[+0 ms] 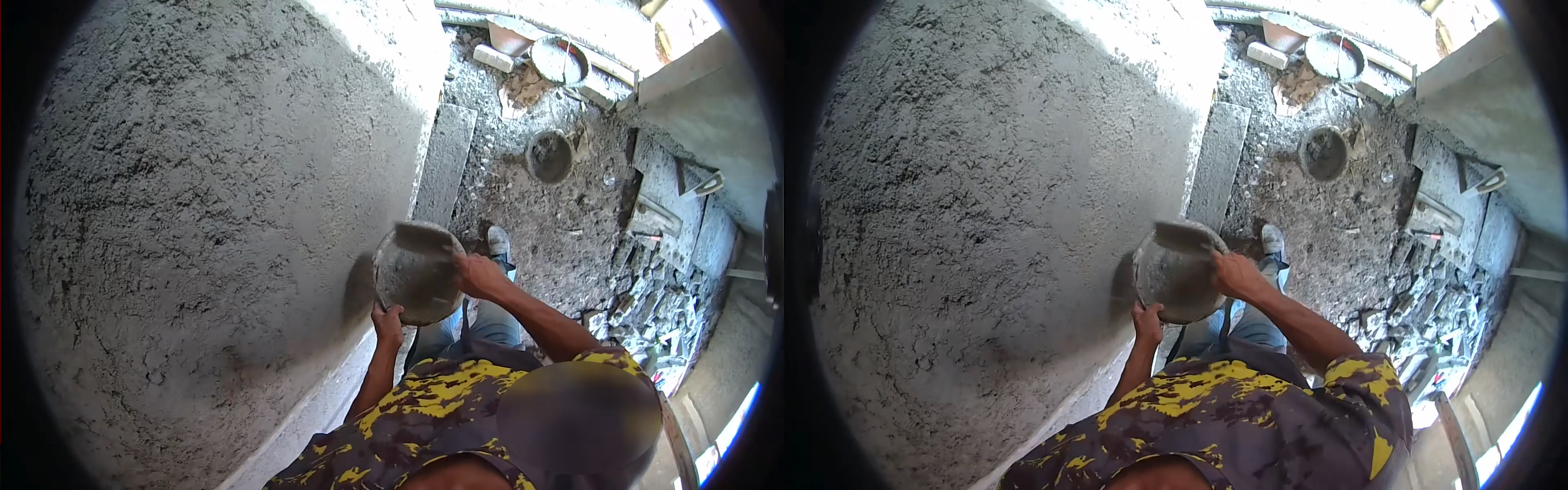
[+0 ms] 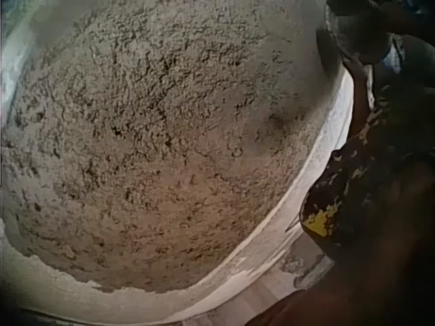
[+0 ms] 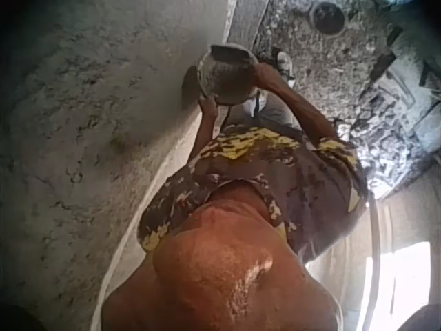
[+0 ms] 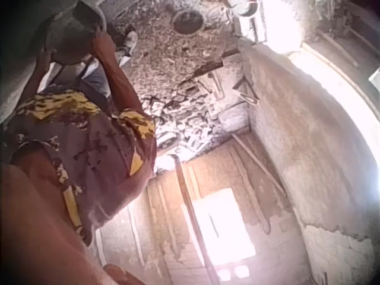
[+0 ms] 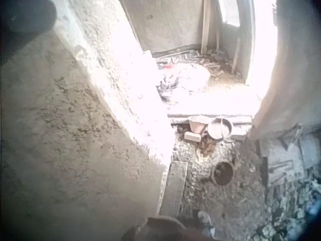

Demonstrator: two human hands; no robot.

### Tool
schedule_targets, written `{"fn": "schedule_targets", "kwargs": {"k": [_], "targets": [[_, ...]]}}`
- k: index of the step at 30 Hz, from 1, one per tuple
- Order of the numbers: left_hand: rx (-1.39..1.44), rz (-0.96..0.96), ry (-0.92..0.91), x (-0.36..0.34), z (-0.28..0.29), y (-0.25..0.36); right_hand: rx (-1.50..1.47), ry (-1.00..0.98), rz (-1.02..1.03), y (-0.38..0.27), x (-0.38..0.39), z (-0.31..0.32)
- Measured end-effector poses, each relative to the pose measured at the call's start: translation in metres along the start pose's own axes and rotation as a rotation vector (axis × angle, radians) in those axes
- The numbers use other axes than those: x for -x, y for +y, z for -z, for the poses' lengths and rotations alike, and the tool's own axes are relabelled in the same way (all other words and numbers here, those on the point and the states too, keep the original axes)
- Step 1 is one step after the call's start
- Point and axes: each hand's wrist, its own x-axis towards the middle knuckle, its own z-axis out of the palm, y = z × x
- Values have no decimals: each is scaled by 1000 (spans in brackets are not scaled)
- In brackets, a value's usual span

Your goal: The person applies mortar onto a wall using a trowel and levels the wall surface with a straight edge. The person then scoops fallen mortar from the ground into a bowl, adds water using a cup, and mixes the mortar with the trowel.

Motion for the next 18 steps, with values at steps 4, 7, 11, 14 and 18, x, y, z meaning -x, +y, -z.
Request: {"fn": "schedule_targets", "kwargs": {"k": [4,7,11,14,18], "targets": [[-190,-142,-110,-9,-69,27,215,-321,-51,69,-45,-36],[-272,-189,-163,-20,-85,36,281,-372,67,92,-81,-51],[-53,-159,-162,-27,-92,42,-331,-586,-194,75,-41,43],[61,-169,-180,-39,-99,46,-552,-520,-131,73,-22,78],[151,-124,-236,-56,-84,42,-799,-276,-172,65,0,107]]}}
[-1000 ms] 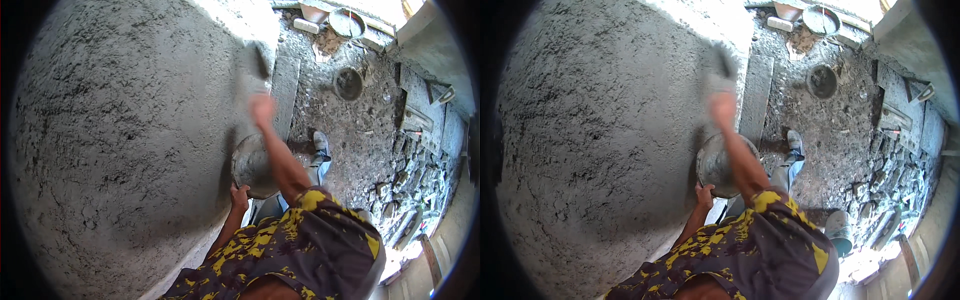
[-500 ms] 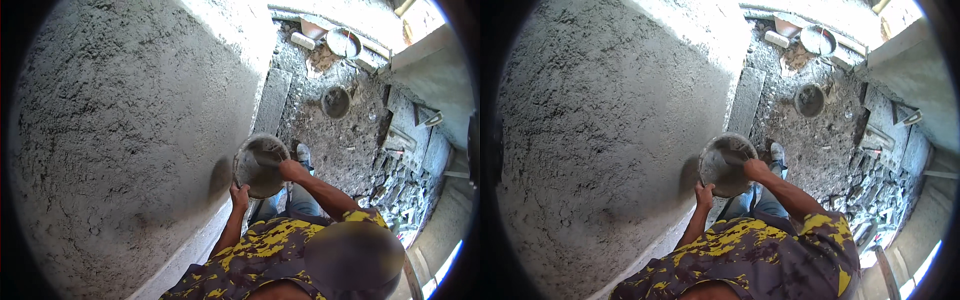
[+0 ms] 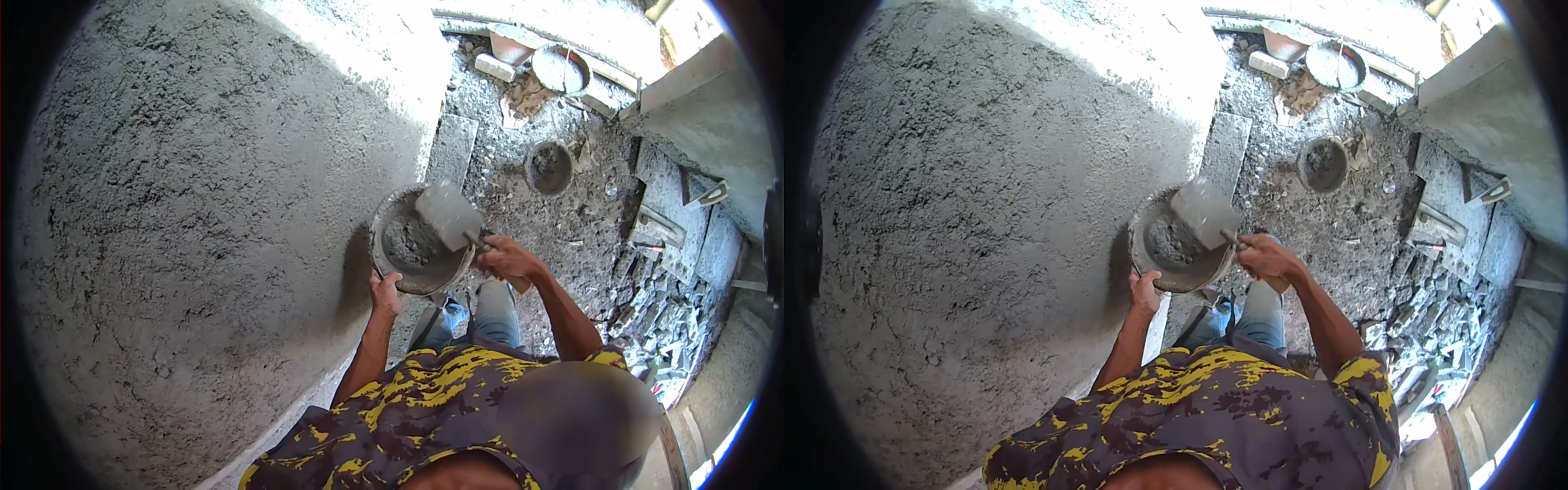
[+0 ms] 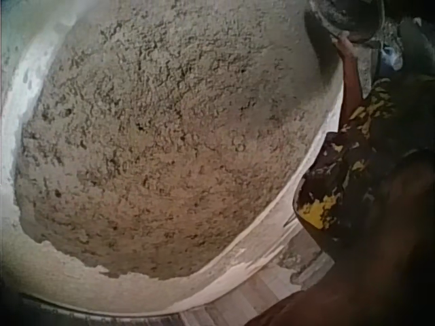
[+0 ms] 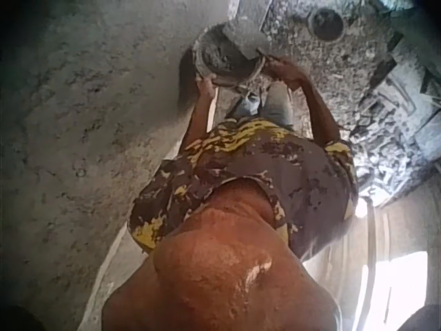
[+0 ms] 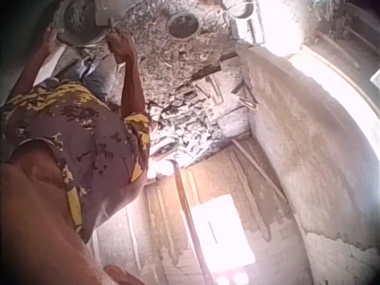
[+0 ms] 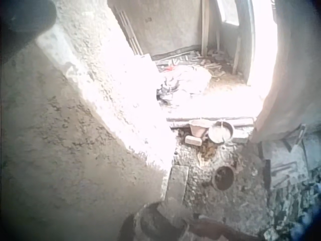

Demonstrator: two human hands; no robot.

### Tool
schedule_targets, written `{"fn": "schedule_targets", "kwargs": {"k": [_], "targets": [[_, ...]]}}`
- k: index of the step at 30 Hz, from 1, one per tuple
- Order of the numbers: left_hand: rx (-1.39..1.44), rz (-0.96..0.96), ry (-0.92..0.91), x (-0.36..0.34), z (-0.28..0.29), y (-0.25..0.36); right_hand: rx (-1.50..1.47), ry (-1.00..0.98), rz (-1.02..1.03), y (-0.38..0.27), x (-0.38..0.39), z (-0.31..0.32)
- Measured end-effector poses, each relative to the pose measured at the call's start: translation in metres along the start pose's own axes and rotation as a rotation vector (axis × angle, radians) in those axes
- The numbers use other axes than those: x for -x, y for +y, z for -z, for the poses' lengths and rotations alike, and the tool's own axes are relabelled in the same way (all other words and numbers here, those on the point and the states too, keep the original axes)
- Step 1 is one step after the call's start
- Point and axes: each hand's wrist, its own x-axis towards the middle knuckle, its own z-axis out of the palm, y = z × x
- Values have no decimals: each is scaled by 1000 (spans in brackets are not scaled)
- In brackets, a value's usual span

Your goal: The person applies mortar onto a wall using a trowel and levels the wall surface with a straight edge. The person then scoops fallen mortar from the ground into a bowl, adds water using a cup, and mixes the mortar with the trowel.

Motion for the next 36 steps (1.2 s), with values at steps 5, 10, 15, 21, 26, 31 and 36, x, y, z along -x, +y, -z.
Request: {"fn": "schedule_targets", "kwargs": {"k": [5,10,15,21,26,31,36], "targets": [[-60,9,15,3,28,0,-374,489,278,-8,35,2],[-96,8,28,21,78,-9,-282,1486,468,-5,30,-13],[-199,-42,73,40,140,-37,-372,2188,214,-6,-77,-54],[-257,104,108,64,159,-33,-255,1022,752,-125,-178,-251],[-191,246,166,82,177,-50,-563,824,591,-83,-180,-227],[-35,200,259,97,135,-50,-598,639,167,-13,-265,-67],[67,263,416,101,112,-79,-773,401,115,-49,-352,-6]]}}
